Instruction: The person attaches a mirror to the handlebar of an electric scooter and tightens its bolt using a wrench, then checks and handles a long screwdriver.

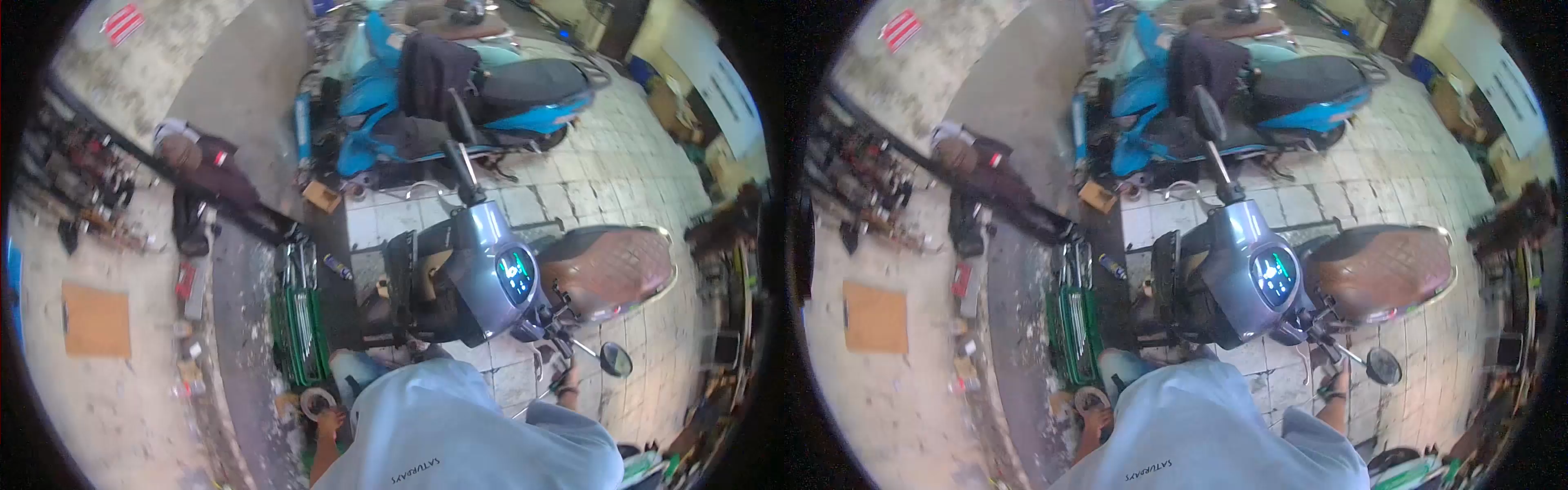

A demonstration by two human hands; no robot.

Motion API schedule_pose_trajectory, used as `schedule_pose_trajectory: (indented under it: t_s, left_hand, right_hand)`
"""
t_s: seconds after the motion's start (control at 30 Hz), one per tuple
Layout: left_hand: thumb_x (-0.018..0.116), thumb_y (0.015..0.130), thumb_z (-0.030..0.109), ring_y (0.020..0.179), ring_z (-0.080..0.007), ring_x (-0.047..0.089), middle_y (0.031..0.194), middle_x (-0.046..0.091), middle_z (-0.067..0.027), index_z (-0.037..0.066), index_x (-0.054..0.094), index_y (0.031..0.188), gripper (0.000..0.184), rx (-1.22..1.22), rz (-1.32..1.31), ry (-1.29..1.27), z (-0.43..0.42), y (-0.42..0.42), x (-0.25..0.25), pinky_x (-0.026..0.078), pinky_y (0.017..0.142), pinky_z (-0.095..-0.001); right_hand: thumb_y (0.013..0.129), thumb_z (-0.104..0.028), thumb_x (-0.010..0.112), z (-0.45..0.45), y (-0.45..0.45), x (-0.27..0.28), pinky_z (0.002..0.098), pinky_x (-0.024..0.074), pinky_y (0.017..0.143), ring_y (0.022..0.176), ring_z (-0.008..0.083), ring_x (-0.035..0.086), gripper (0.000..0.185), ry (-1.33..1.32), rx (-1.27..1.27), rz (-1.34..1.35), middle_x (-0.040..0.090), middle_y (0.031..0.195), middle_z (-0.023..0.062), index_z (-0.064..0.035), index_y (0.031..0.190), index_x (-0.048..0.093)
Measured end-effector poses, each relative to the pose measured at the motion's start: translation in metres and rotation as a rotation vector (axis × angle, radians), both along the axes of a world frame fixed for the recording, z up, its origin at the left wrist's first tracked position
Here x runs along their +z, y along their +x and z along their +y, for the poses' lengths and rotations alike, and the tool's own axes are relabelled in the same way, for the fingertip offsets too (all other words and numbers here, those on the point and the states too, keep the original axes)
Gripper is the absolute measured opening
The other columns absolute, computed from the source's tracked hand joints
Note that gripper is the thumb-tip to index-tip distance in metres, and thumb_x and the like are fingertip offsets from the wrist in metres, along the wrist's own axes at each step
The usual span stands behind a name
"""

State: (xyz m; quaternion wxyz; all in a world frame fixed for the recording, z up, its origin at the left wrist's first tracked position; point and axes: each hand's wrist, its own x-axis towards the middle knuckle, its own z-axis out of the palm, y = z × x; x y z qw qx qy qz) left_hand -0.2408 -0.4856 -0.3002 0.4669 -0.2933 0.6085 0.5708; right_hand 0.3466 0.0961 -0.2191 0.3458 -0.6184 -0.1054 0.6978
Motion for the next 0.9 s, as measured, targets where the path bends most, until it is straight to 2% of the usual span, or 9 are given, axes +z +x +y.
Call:
schedule_pose_trajectory:
  t_s: [0.17,0.37,0.43,0.57,0.63,0.7,0.77,0.83,0.9]
  left_hand:
    - [0.064,0.101,0.019,0.08,-0.0198,0.072,0.092,0.074,-0.0124,-0.001,0.067,0.104,0.02,-0.346,0.334,-0.222,0.102,-0.158,0.063,0.055,0.066,-0.0335]
    - [0.063,0.106,0.028,0.077,-0.02,0.071,0.092,0.075,-0.0107,0.001,0.067,0.107,0.028,-0.607,0.357,-0.112,0.175,-0.298,0.053,0.054,0.063,-0.0341]
    - [0.063,0.105,0.032,0.079,-0.0242,0.073,0.095,0.077,-0.0134,0.001,0.064,0.117,0.033,-0.839,0.23,-0.202,0.188,-0.348,0.045,0.058,0.07,-0.0371]
    - [0.062,0.105,0.032,0.081,-0.0302,0.074,0.104,0.074,-0.0161,0.0,0.064,0.122,0.037,-0.827,0.202,-0.124,0.174,-0.445,0.025,0.06,0.067,-0.0406]
    - [0.061,0.106,0.032,0.081,-0.032,0.074,0.108,0.073,-0.0171,-0.001,0.064,0.123,0.038,-0.796,0.277,-0.093,0.177,-0.504,0.014,0.061,0.066,-0.0408]
    - [0.058,0.107,0.032,0.083,-0.0343,0.075,0.109,0.073,-0.0172,-0.001,0.066,0.121,0.037,-0.864,0.241,-0.206,0.164,-0.546,-0.006,0.06,0.063,-0.0407]
    - [0.058,0.107,0.032,0.08,-0.0326,0.074,0.102,0.073,-0.0159,0.0,0.067,0.116,0.035,-1.088,0.137,-0.307,0.158,-0.573,-0.017,0.059,0.06,-0.0412]
    - [0.059,0.105,0.033,0.075,-0.0283,0.071,0.091,0.073,-0.0135,0.002,0.069,0.106,0.032,-1.42,-0.009,-0.419,0.166,-0.598,-0.014,0.056,0.057,-0.0403]
    - [0.063,0.103,0.033,0.068,-0.0232,0.067,0.085,0.071,-0.0114,0.004,0.07,0.098,0.03,-1.572,0.052,-0.286,0.21,-0.61,-0.01,0.051,0.053,-0.0375]
  right_hand:
    - [0.098,-0.065,0.059,0.009,-0.019,0.04,0.0317,0.0403,0.045,0.052,0.0155,0.051,0.06,0.026,0.059,-0.406,0.065,0.085,0.0062,-0.0123,0.125,0.064]
    - [0.096,-0.059,0.065,-0.025,-0.083,0.08,0.0334,0.0463,0.047,0.051,0.017,0.055,0.05,0.102,-0.258,-0.529,0.059,0.072,0.0062,-0.0126,0.114,0.071]
    - [0.096,-0.058,0.064,-0.049,-0.096,0.097,0.0356,0.0474,0.047,0.052,0.0172,0.057,0.049,0.089,-0.175,-0.678,0.057,0.067,0.0061,-0.012,0.11,0.073]
    - [0.099,-0.059,0.058,-0.095,-0.132,0.124,0.0364,0.0479,0.048,0.051,0.0187,0.058,0.052,0.0,-0.22,-0.872,0.06,0.066,0.007,-0.0123,0.116,0.074]
    - [0.099,-0.055,0.059,-0.123,-0.165,0.152,0.0388,0.054,0.056,0.059,0.0212,0.065,0.049,0.044,-0.045,-0.836,0.065,0.07,0.0105,-0.0105,0.108,0.077]
    - [0.097,-0.05,0.06,-0.148,-0.166,0.115,0.0427,0.0577,0.071,0.074,0.0289,0.073,0.051,0.441,0.172,-1.508,0.073,0.08,0.0192,-0.0031,0.098,0.079]
    - [0.096,-0.043,0.061,-0.146,-0.256,0.182,0.0478,0.0547,0.075,0.075,0.0337,0.074,0.052,0.199,-0.216,-1.432,0.068,0.068,0.0235,0.0064,0.089,0.074]
    - [0.094,-0.045,0.062,-0.143,-0.269,0.168,0.0487,0.0542,0.075,0.078,0.0371,0.074,0.053,0.096,-0.409,-1.596,0.071,0.076,0.0262,0.0053,0.085,0.075]
    - [0.092,-0.049,0.063,-0.138,-0.289,0.192,0.0497,0.0538,0.077,0.079,0.0387,0.075,0.055,0.0,-0.483,-1.445,0.072,0.079,0.0272,0.0047,0.088,0.076]
